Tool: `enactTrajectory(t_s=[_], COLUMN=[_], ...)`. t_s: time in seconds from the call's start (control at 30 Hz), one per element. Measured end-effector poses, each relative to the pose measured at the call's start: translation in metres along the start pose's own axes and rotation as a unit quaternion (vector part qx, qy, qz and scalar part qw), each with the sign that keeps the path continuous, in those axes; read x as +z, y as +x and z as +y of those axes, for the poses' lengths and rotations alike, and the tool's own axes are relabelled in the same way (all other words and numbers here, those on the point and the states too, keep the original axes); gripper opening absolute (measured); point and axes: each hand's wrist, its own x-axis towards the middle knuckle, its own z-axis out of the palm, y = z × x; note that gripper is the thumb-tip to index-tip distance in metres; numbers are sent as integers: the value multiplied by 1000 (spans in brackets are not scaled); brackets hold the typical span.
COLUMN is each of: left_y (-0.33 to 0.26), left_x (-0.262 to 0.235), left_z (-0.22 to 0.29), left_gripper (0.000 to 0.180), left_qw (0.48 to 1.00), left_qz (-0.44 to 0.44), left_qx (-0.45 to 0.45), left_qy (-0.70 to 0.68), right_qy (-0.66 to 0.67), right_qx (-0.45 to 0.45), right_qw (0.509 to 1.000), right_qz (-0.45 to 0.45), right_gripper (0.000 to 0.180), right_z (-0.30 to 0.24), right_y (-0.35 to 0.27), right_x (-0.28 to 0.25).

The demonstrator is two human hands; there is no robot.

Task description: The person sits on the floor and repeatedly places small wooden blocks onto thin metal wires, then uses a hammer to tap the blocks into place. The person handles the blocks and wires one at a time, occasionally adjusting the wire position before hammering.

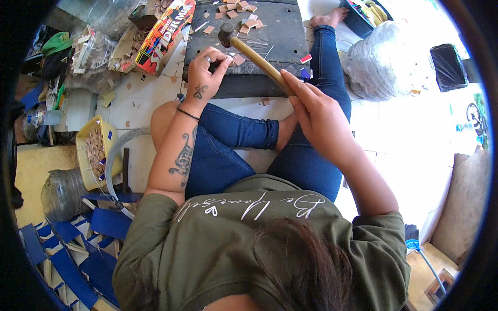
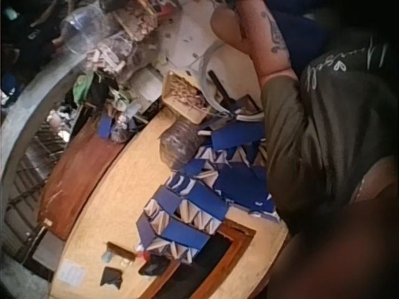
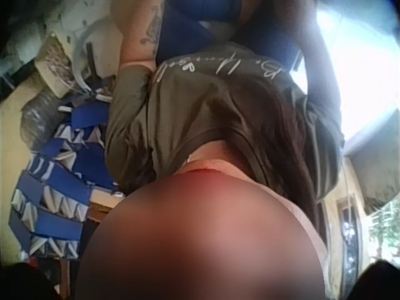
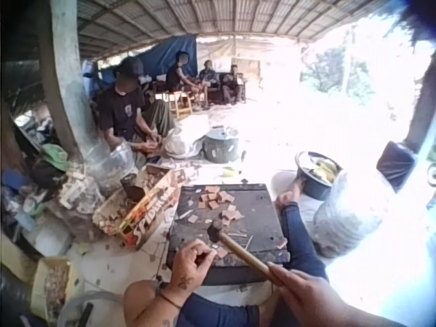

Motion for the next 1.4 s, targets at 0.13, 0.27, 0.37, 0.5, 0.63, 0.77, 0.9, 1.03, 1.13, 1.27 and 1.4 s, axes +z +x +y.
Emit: enactTrajectory(t_s=[0.13,0.27,0.37,0.5,0.63,0.77,0.9,1.03,1.13,1.27,1.4], left_y=[-2,0,-1,-10,-20,-27,-26,-32,-28,-28,-27], left_x=[0,3,1,-7,-12,-11,0,12,18,15,12], left_z=[2,8,16,33,54,71,80,95,96,94,91], left_gripper=[8,5,7,16,20,22,19,16,13,8,7], left_qw=[1000,999,998,980,933,884,896,994,984,973,979], left_qz=[3,16,34,-29,-111,-189,-129,-55,-16,-14,-19], left_qx=[-8,-44,-51,-145,-230,-279,-269,-81,-21,39,70], left_qy=[6,-7,-16,-136,-255,-326,-330,55,178,229,192], right_qy=[-1,-117,-246,-289,-260,201,350,296,305,374,411], right_qx=[-34,56,155,173,-43,26,72,68,80,120,151], right_qw=[996,987,953,939,943,977,932,947,941,917,899], right_qz=[77,98,80,74,202,73,56,109,120,72,15], right_gripper=[46,45,46,44,35,22,16,15,16,19,21], right_z=[9,44,75,91,67,33,22,17,11,10,9], right_y=[-1,14,28,38,46,53,64,58,55,54,55], right_x=[4,7,20,33,29,41,56,62,64,56,47])
